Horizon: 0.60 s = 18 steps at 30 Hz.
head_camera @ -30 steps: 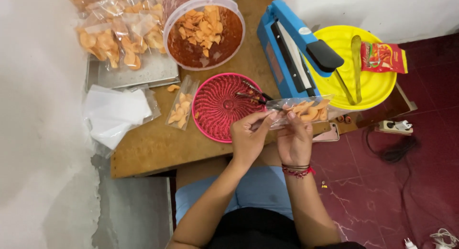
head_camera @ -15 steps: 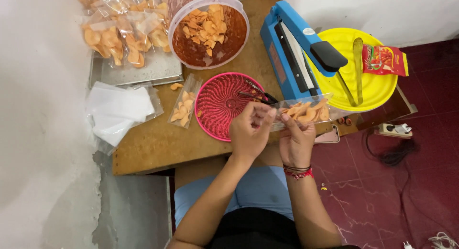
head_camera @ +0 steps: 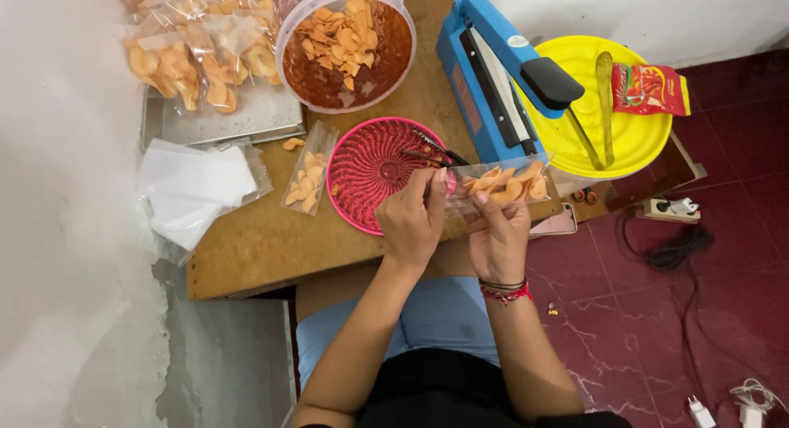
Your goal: The person is manually packing chips from a large container into small plastic bags using tongs and then sealing the bags with a heat sealer.
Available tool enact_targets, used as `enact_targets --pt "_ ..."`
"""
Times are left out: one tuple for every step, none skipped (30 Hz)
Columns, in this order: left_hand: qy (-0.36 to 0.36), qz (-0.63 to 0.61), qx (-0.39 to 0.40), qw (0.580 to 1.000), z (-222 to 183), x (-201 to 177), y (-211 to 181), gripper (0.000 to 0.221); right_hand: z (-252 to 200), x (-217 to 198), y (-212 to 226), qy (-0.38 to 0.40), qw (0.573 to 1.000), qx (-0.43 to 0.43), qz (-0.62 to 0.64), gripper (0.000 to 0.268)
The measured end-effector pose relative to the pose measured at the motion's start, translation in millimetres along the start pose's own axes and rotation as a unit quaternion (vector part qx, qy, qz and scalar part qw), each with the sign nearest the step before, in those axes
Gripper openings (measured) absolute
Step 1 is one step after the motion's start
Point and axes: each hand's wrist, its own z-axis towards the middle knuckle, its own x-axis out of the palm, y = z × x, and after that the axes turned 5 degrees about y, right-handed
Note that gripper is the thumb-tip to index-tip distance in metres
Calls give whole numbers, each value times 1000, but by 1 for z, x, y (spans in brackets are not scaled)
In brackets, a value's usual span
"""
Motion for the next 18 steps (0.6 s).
enact_targets --pt "2 -1 0 1000 0 0 -2 22 6 -18 -10 -2 1000 0 0 41" --pt "3 -2 -1 1000 0 1 -4 22 12 -36 -19 3 1000 3 5 43" --pt "5 -2 -2 1000 0 1 -6 22 18 -54 -28 9 1000 5 10 44" --pt "5 -5 0 1000 2 0 -9 22 19 -52 -28 8 1000 3 10 44" --pt "16 -19 -19 1000 4 -1 -12 22 20 -51 -27 4 1000 3 12 43" --pt "29 -32 -39 998 4 -3 -16 23 19 -51 -26 -1 1000 4 14 41" --pt "32 -33 -38 998 6 -6 -20 23 13 -33 -13 -4 1000 3 14 41" --pt "50 -67 -69 994 8 -9 -23 23 6 -15 0 -6 1000 2 17 37" --pt "69 -101 -100 987 10 -12 -27 24 0 3 13 -7 1000 0 20 33" --pt "75 -102 -101 987 12 -17 -30 24 3 -4 5 -13 1000 0 20 33" --pt "92 -119 -122 981 15 -20 -34 26 6 -12 -2 -15 1000 -4 23 32" --pt "109 -137 -143 974 18 -23 -38 28 10 -20 -8 -18 999 -9 25 31" --pt "115 -140 -144 973 13 -20 -32 28 7 -19 -10 -24 999 -10 23 31" --pt "102 -123 -138 977 10 -17 -27 26 7 -17 -12 -28 999 -8 34 30" --pt "90 -107 -132 981 7 -13 -22 24 6 -15 -13 -31 998 -5 45 30" --pt "94 -109 -131 981 6 -11 -19 24 3 -6 -6 -35 998 -8 45 30" --pt "72 -84 -105 988 5 -9 -16 23 1 3 1 -32 998 -12 46 29" --pt "50 -57 -81 994 4 -8 -13 21 -3 13 7 -29 998 -14 46 28"
